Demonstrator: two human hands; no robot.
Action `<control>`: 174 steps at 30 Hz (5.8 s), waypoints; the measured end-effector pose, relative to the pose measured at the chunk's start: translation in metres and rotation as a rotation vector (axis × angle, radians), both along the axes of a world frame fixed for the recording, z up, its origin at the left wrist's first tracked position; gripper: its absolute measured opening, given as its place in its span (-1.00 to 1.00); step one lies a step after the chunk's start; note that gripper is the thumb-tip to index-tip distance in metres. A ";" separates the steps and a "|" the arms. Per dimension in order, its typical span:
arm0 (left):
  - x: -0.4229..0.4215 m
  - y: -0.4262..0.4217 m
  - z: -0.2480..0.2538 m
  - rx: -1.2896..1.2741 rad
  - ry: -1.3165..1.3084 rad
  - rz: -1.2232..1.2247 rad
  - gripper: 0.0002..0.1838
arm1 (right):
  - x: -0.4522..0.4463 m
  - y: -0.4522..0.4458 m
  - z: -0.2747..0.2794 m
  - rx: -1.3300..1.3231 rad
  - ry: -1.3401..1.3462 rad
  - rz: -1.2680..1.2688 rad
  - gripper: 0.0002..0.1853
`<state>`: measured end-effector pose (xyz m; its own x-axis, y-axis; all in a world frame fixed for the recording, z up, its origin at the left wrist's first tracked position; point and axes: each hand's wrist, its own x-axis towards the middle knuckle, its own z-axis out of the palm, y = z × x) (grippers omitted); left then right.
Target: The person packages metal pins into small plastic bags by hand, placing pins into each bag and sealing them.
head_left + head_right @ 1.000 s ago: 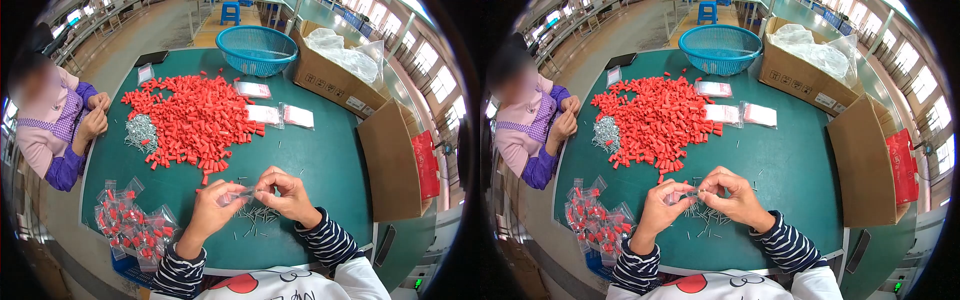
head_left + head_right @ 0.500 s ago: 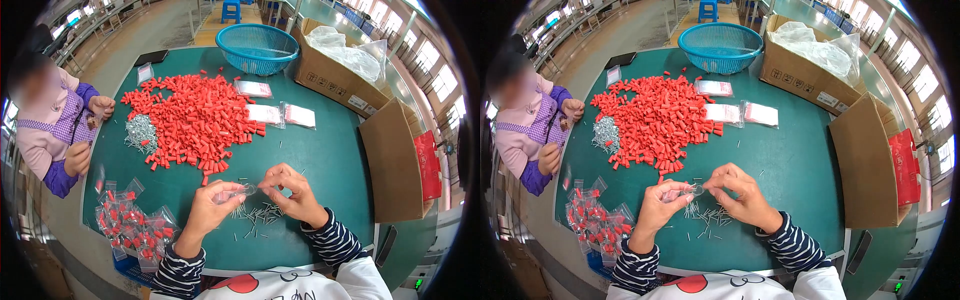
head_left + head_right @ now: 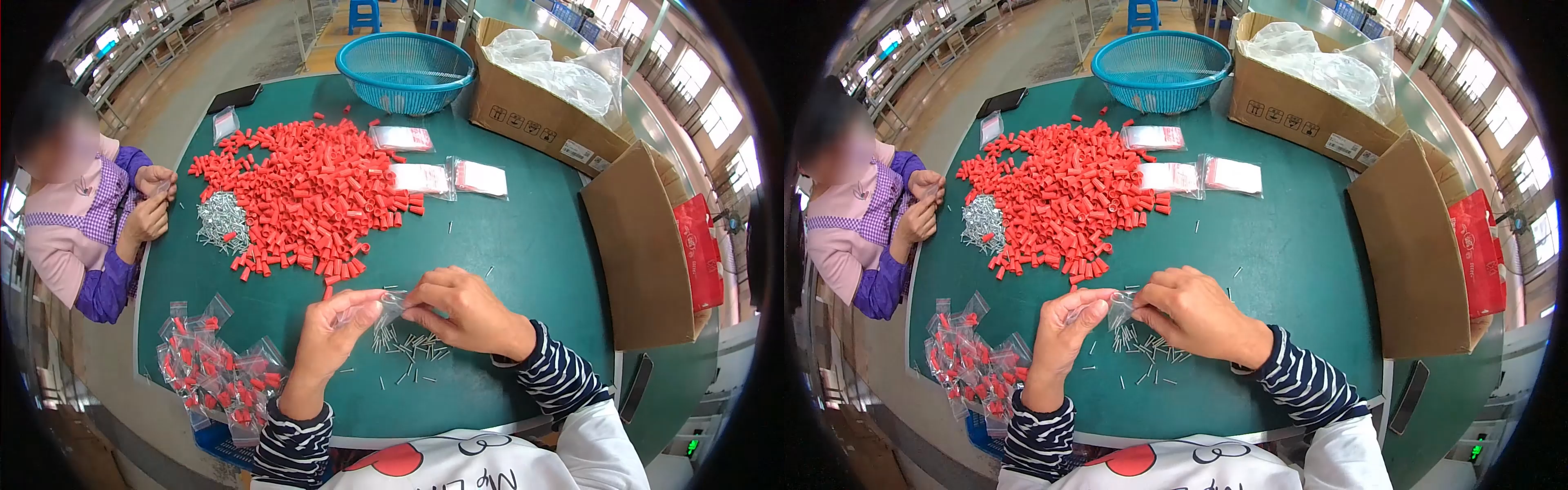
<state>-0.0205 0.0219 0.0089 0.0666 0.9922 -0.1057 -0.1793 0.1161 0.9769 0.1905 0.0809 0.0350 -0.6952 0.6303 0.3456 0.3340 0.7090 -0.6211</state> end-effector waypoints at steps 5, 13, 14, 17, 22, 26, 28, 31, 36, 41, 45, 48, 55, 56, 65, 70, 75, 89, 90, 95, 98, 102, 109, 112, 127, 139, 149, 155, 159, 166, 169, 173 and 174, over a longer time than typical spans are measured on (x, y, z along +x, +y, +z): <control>-0.001 -0.001 0.002 0.002 0.037 -0.049 -0.67 | -0.003 0.004 0.011 -0.068 -0.015 0.035 -0.89; -0.007 0.000 -0.005 -0.041 -0.025 0.024 -0.77 | -0.015 0.010 0.024 -0.084 -0.018 0.054 -0.86; -0.008 0.000 -0.002 -0.050 -0.019 0.024 -0.76 | -0.017 0.011 0.026 -0.095 -0.034 0.057 -0.87; -0.010 -0.001 0.002 -0.073 -0.031 0.027 -0.74 | -0.020 0.016 0.035 -0.157 -0.069 0.092 -0.87; -0.015 -0.001 -0.001 -0.055 -0.011 -0.008 -0.72 | -0.020 0.024 0.034 -0.173 -0.080 0.222 -0.87; -0.008 -0.001 0.010 -0.046 -0.033 0.081 -0.75 | -0.018 0.030 0.032 -0.125 -0.095 0.181 -0.85; -0.006 -0.001 0.012 -0.052 -0.051 0.079 -0.77 | -0.020 0.029 0.031 -0.249 0.034 0.136 -0.83; -0.010 -0.001 -0.001 -0.012 0.039 0.025 -0.77 | -0.019 0.025 0.044 -0.460 -0.022 0.053 -0.82; -0.014 -0.001 0.001 0.009 0.150 -0.018 -0.71 | -0.007 0.027 0.038 -0.133 -0.046 0.125 -0.90; -0.009 -0.003 0.008 0.337 0.326 -0.024 -0.56 | 0.000 0.012 0.057 0.258 -0.295 0.154 -0.87; -0.004 -0.004 0.006 0.379 0.396 -0.166 -0.57 | -0.004 -0.002 0.056 0.412 -0.325 0.194 -0.88; 0.001 -0.004 -0.002 0.362 0.288 -0.094 -0.64 | -0.004 -0.004 0.051 0.385 -0.298 0.153 -0.83; 0.004 -0.002 -0.008 0.324 0.379 0.012 -0.71 | -0.006 0.051 0.018 0.166 -0.131 -0.027 -0.74; 0.004 -0.001 -0.009 0.331 0.375 0.024 -0.71 | -0.009 0.066 0.005 0.231 -0.166 -0.028 -0.73; 0.001 0.001 -0.009 0.291 0.401 0.101 -0.72 | -0.031 0.130 -0.036 0.310 -0.396 0.126 -0.74; 0.002 0.001 -0.005 0.295 0.421 0.151 -0.73 | -0.032 0.114 -0.027 0.220 -0.404 0.034 -0.82; 0.003 0.002 -0.010 0.363 0.496 0.186 -0.72 | -0.020 0.104 -0.036 0.092 -0.302 0.029 -0.82; 0.005 0.000 -0.014 0.385 0.494 0.207 -0.71 | -0.001 0.046 0.007 -0.171 -0.005 -0.040 -0.80; 0.005 0.000 -0.014 0.380 0.493 0.205 -0.70 | -0.005 0.038 0.015 -0.125 0.026 -0.011 -0.80; 0.005 0.001 -0.013 0.387 0.563 0.200 -0.71 | -0.019 0.020 0.024 0.325 -0.093 0.081 -0.73; 0.004 0.002 -0.012 0.381 0.570 0.195 -0.71 | -0.021 0.017 0.018 0.396 -0.155 0.088 -0.68; 0.006 0.003 -0.010 0.374 0.563 0.198 -0.70 | -0.019 0.016 0.021 0.375 -0.123 0.082 -0.68; 0.006 0.002 -0.009 0.358 0.519 0.165 -0.71 | -0.009 0.017 0.019 -0.721 0.345 0.108 -0.85; 0.006 0.001 -0.009 0.336 0.559 0.131 -0.71 | -0.014 0.015 0.014 -0.892 0.367 0.096 -0.88; -0.006 -0.001 0.003 0.282 0.357 -0.017 -0.71 | 0.000 0.009 -0.015 -0.595 0.272 0.069 -0.65; 0.000 0.001 -0.020 0.309 0.210 0.186 -0.84 | -0.002 0.004 -0.020 -0.629 0.418 0.016 -0.90; 0.008 -0.001 -0.016 0.294 0.203 0.186 -0.83 | -0.005 0.002 -0.010 -0.375 0.387 -0.054 -0.93; 0.008 -0.001 -0.014 0.467 0.300 0.094 -0.72 | -0.008 -0.003 -0.006 -0.383 0.347 -0.019 -0.94; 0.018 -0.006 -0.014 0.096 -0.130 0.097 -0.84 | -0.014 -0.006 -0.001 -0.437 0.345 -0.063 -0.94; 0.003 0.003 -0.017 -0.171 -0.568 0.170 -0.64 | -0.050 -0.005 0.020 -0.682 0.580 -0.082 -0.90; 0.010 -0.001 -0.022 -0.105 -0.584 0.202 -0.64 | -0.073 -0.025 0.039 -0.636 0.633 0.110 -0.80; 0.008 0.002 -0.028 -0.059 -0.490 0.141 -0.65 | -0.072 -0.025 0.055 -0.345 0.591 0.084 -0.76; 0.005 -0.001 -0.020 -0.045 -0.459 0.101 -0.65 | -0.066 -0.019 0.048 -0.316 0.578 0.026 -0.76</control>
<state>-0.0157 0.0214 -0.0108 0.0203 0.9912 -0.1308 -0.6037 0.1165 0.7887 0.1247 0.0620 0.0829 -0.4697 0.7481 0.4688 -0.1308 0.4662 -0.8749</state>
